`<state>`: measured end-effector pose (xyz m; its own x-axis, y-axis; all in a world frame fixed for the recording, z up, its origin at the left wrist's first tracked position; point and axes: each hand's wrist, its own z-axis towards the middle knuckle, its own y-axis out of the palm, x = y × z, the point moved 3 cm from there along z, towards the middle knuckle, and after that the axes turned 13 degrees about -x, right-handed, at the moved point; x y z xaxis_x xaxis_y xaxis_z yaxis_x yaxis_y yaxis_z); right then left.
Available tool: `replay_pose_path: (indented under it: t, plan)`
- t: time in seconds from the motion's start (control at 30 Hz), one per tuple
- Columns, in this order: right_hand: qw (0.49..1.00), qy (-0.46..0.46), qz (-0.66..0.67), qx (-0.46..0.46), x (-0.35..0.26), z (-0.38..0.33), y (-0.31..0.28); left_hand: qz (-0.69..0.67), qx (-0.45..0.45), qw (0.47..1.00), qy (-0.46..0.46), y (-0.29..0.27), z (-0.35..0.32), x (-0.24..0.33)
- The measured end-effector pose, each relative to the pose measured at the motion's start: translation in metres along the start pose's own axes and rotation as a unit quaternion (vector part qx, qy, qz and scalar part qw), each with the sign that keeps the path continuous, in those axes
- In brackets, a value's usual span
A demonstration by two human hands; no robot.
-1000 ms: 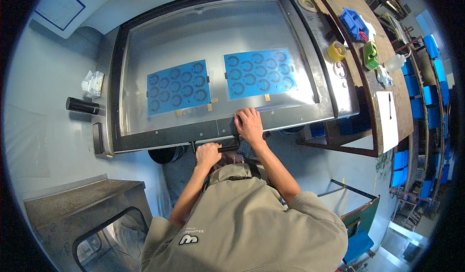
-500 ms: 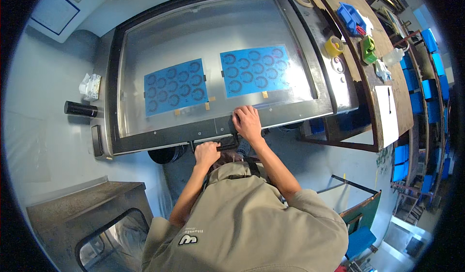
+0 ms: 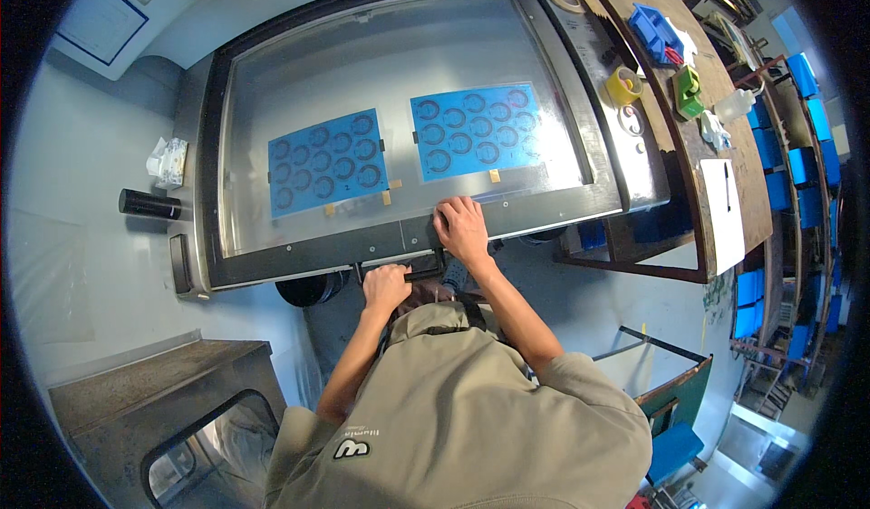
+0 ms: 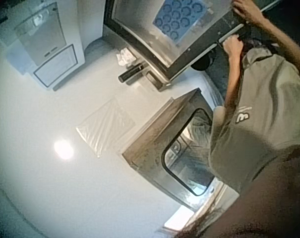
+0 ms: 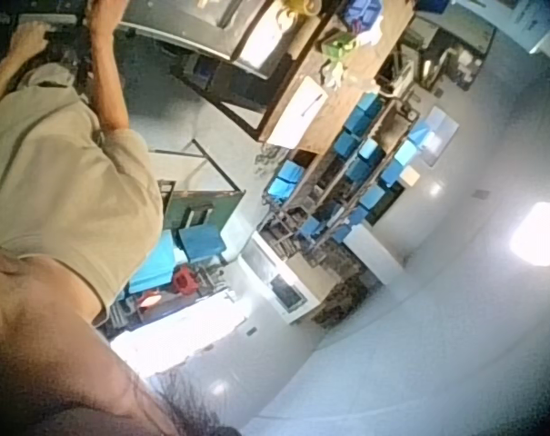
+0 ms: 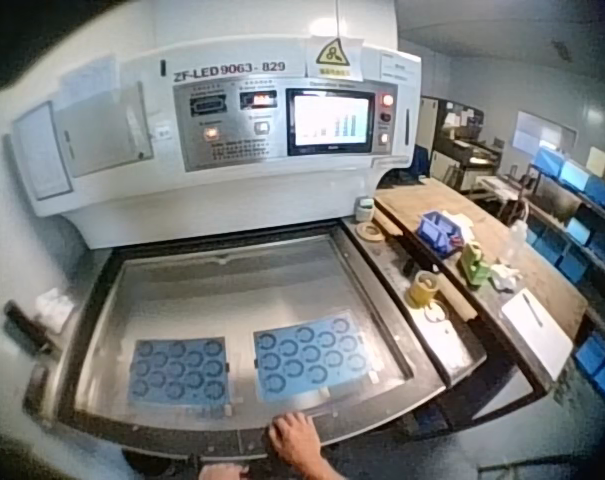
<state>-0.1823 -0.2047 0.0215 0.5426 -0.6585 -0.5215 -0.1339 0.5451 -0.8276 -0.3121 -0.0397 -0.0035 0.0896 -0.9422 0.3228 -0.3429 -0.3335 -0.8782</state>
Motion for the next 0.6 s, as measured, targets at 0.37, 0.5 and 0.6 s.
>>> replay_pose_path:
  t: [0.37, 0.5, 0.6]
  plan:
    - [0.71, 0.092, 0.654, -0.245, -0.03, -0.027, -0.053, 0.031, -0.057, 0.997, -0.036, -0.003, 0.0, -0.001]
    - [0.632, 0.125, 0.491, -0.586, 0.01, -0.073, -0.044, -0.004, -0.038, 0.999, -0.029, 0.001, 0.002, -0.002]
    - [0.764, 0.282, 0.152, -0.56, 0.088, -0.104, 0.004, 0.009, -0.044, 0.998, -0.033, 0.007, 0.004, -0.006]
